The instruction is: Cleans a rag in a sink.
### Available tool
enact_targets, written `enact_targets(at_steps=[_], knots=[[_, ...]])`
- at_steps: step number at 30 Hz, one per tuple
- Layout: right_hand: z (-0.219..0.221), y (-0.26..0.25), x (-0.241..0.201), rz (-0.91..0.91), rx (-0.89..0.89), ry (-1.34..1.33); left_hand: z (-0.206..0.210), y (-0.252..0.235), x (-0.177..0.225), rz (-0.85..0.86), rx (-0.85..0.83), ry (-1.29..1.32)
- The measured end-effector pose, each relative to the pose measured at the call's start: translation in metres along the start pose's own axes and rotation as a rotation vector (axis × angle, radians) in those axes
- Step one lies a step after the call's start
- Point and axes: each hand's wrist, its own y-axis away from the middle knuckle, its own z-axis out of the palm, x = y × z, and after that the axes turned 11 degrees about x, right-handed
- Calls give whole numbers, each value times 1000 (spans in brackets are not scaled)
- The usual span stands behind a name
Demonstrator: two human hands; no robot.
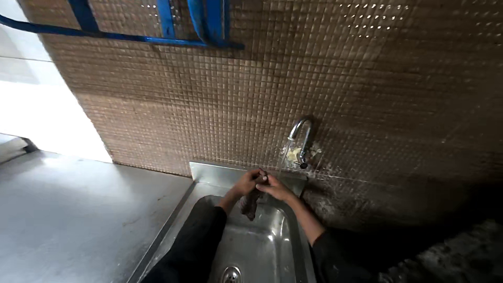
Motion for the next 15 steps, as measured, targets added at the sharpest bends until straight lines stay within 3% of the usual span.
enact_targets(at_steps=[2, 4, 7, 9, 12, 15], knots=[[8, -9, 13, 50, 63, -35, -1, -12, -1, -7, 48, 63], [8, -12, 30, 122, 88, 164, -10, -18, 0, 15, 121, 136], [5, 10, 74, 361, -147, 495, -15, -13, 9, 68, 199, 259], [4, 19, 98, 440, -256, 620, -19, -16, 13, 122, 139, 173], [0, 23, 97, 342, -159, 540, -26, -20, -3, 88, -31, -64], [-5, 15, 92, 215, 41, 321, -30, -17, -12, 16, 90, 20]])
